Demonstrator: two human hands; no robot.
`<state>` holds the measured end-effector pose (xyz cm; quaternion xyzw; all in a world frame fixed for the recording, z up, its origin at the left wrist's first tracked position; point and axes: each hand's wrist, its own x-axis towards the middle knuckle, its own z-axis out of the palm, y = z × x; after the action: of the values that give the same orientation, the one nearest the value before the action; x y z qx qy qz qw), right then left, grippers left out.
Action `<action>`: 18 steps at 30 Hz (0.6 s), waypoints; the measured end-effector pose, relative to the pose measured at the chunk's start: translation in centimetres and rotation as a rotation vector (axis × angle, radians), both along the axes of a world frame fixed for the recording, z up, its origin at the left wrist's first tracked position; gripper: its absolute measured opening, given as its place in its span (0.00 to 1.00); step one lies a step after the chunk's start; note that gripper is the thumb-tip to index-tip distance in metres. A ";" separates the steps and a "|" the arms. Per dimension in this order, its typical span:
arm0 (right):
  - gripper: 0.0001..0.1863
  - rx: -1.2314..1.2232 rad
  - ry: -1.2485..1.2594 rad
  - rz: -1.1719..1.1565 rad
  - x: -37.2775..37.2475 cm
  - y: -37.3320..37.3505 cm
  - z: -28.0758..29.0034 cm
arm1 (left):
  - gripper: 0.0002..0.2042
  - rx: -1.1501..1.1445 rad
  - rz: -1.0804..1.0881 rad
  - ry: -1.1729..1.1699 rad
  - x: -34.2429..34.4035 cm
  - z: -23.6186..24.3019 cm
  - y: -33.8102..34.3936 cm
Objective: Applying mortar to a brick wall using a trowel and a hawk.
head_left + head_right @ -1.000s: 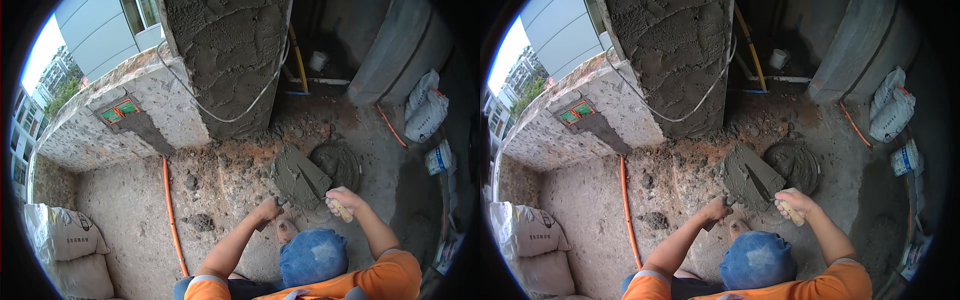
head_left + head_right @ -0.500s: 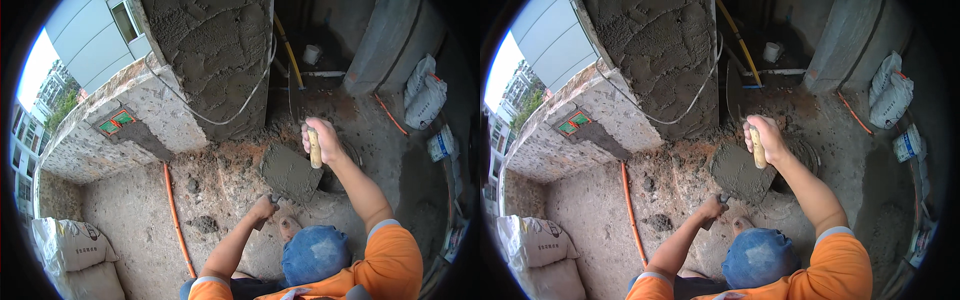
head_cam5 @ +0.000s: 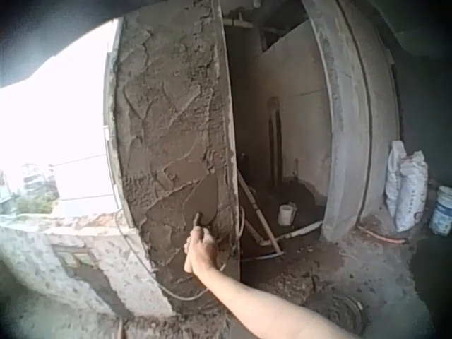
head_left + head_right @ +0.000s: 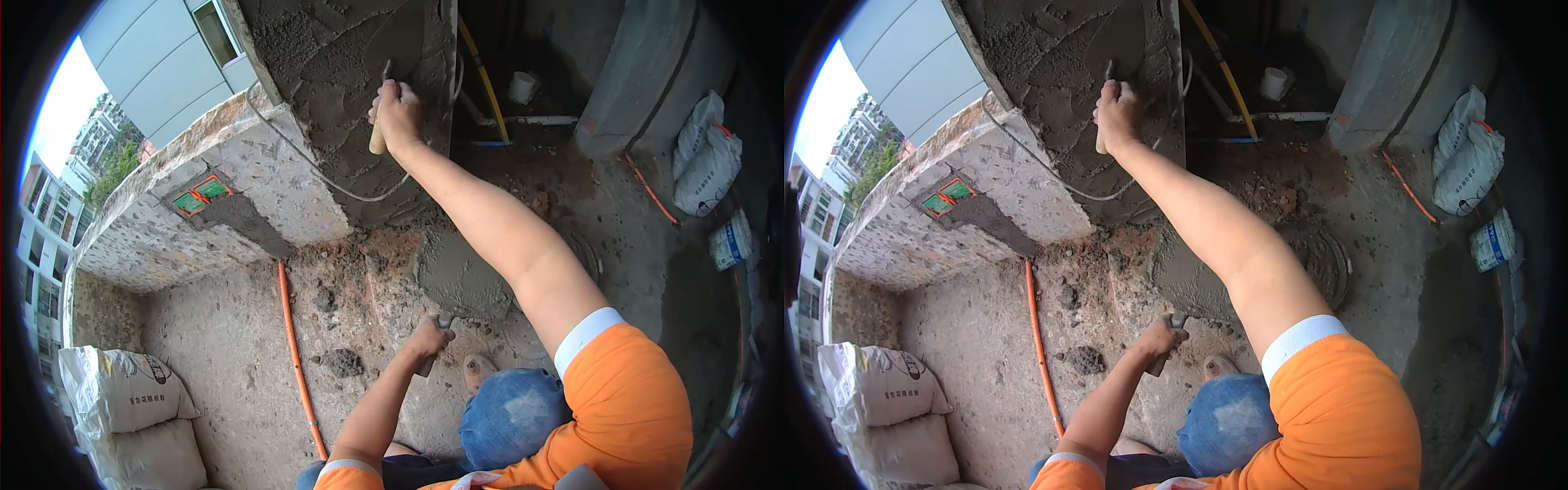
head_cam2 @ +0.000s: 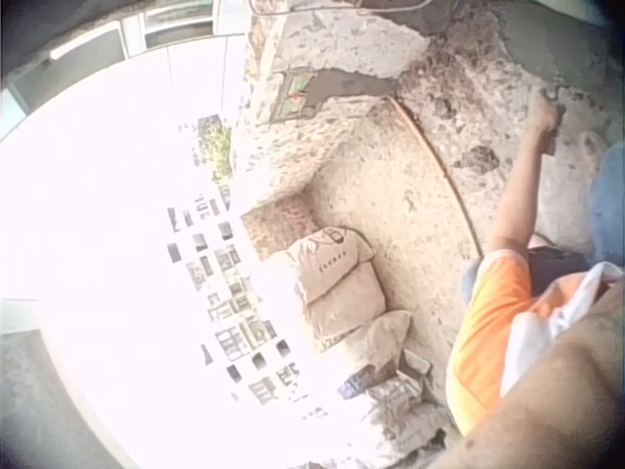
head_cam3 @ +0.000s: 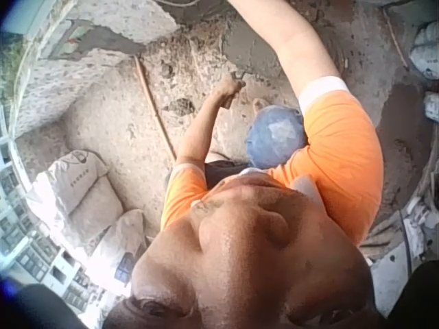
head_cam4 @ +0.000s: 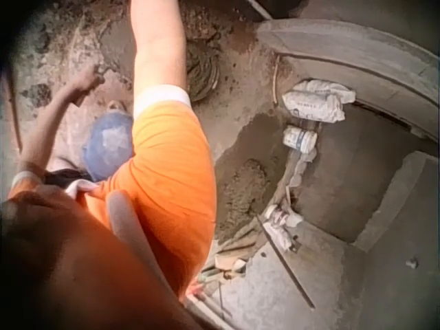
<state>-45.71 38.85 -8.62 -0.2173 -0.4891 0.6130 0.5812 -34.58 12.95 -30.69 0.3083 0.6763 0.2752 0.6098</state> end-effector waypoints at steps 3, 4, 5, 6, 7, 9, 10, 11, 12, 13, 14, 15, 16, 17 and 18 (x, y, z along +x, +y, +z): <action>0.13 0.018 -0.080 -0.110 -3.6 0.0 -1.1 | 0.27 0.047 -0.011 -0.006 0.5 -0.9 0.1; 0.13 -0.013 -0.050 -0.095 -4.3 -0.6 -1.4 | 0.27 0.047 -0.010 -0.008 0.5 -1.0 0.1; 0.13 -0.043 -0.021 -0.082 -5.0 -1.1 -1.6 | 0.27 0.049 -0.002 -0.017 0.6 -1.1 0.0; 0.14 0.045 -0.068 -0.263 -4.1 2.7 -3.2 | 0.27 0.083 -0.059 -0.045 2.5 -0.8 1.9; 0.14 0.001 -0.066 -0.101 -4.5 0.7 -4.2 | 0.27 0.078 -0.040 -0.040 1.7 -1.4 1.4; 0.16 0.022 -0.204 0.061 -4.9 -4.7 -6.5 | 0.26 0.005 -0.004 -0.020 -0.3 -3.0 0.0; 0.17 0.261 -0.405 -0.087 -3.1 -2.9 -9.0 | 0.26 0.028 -0.038 -0.030 0.6 -2.1 1.2; 0.18 0.323 -0.474 -0.072 -1.8 -4.6 -9.6 | 0.22 0.026 0.021 -0.050 -0.1 -1.3 0.6; 0.18 0.416 -0.510 -0.095 0.0 -5.4 -8.3 | 0.17 0.028 0.078 -0.068 -0.6 -0.6 -0.1; 0.18 0.513 -0.546 -0.126 2.1 -5.7 -6.5 | 0.17 0.026 0.090 -0.067 -0.9 -0.8 -0.4; 0.18 0.617 -0.612 -0.236 4.4 -4.6 -4.5 | 0.18 0.043 0.096 -0.072 -0.9 -0.9 -0.4; 0.18 0.721 -0.684 -0.355 6.5 -2.4 -2.6 | 0.18 0.061 0.092 -0.082 -0.6 -1.2 0.1; 0.18 0.785 -0.736 -0.424 8.4 -0.3 -1.1 | 0.20 0.044 0.064 -0.099 -0.5 -0.6 0.4; 0.18 0.849 -0.778 -0.484 9.8 1.6 0.4 | 0.20 0.048 0.057 -0.099 -0.6 -0.7 0.4; 0.18 0.868 -0.836 -0.511 10.9 3.0 1.6 | 0.22 0.043 0.056 -0.092 -0.8 -0.9 0.2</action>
<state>-34.84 41.84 -6.99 -0.2925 -0.8098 0.0663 0.5042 -35.39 13.15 -31.61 0.2893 0.6498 0.3202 0.6257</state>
